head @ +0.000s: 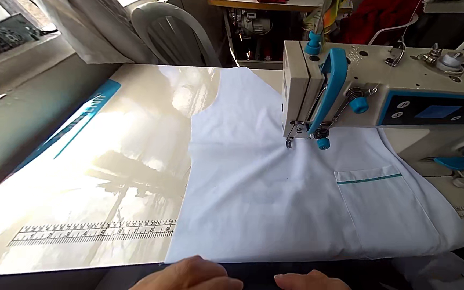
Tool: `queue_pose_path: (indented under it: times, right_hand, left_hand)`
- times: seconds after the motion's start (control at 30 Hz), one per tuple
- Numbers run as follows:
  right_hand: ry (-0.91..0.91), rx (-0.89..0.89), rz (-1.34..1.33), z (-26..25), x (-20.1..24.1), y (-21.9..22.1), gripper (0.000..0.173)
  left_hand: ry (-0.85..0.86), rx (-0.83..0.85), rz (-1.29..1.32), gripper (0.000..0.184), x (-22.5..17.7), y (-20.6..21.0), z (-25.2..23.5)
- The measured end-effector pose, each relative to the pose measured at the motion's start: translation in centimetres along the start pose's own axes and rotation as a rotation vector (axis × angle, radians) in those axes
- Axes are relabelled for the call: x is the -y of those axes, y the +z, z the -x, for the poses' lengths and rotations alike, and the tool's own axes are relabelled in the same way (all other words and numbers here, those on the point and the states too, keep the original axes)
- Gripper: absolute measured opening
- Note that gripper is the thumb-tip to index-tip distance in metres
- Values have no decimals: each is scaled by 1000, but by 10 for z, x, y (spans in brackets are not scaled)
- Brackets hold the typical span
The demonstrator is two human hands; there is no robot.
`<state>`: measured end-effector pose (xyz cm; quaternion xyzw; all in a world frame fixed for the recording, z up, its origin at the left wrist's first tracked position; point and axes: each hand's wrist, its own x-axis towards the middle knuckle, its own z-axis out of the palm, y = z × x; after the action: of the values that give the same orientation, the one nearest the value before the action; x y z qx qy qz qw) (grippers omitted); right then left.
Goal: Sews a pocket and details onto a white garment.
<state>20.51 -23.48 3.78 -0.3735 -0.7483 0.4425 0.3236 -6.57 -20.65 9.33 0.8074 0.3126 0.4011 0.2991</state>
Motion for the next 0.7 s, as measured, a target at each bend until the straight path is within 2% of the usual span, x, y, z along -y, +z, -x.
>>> queue_pose_path:
  times: [0.07, 0.1, 0.17, 0.2, 0.27, 0.33, 0.37, 0.4, 0.47, 0.53, 0.7]
  right_hand:
    - [77, -188, -86, 6, 0, -13, 37]
    - [89, -278, -125, 7, -3, -17, 40]
    - [88, -406, -210, 3, -16, -22, 52]
    - [73, -452, -262, -2, -23, -24, 59]
    - [27, -494, -372, -8, -39, -27, 75]
    - [-17, -499, -415, -13, -50, -31, 84]
    - [-27, -490, -392, -15, -53, -35, 82]
    - [-40, -481, -355, -18, -55, -39, 72]
    - [-71, -464, -275, -24, -59, -48, 35]
    - [-111, -428, -214, -30, -58, -53, 13]
    - [-138, -336, -127, -26, -57, -53, 14]
  left_hand:
    - [-218, -196, 106, 21, 32, 1, -7]
    - [-298, -291, 171, 35, 52, 8, -11]
    - [-370, -359, 255, 55, 82, 21, -17]
    - [-375, -348, 265, 51, 91, 26, -19]
    - [-355, -292, 238, 21, 98, 31, -23]
    - [-345, -251, 193, 12, 98, 33, -27]
    - [-343, -242, 196, 13, 97, 33, -29]
    - [-340, -231, 210, 15, 95, 34, -30]
    - [-311, -187, 263, 25, 91, 33, -30]
    - [-256, -165, 272, 30, 88, 32, -31]
    - [-212, -249, 182, 23, 83, 22, -29]
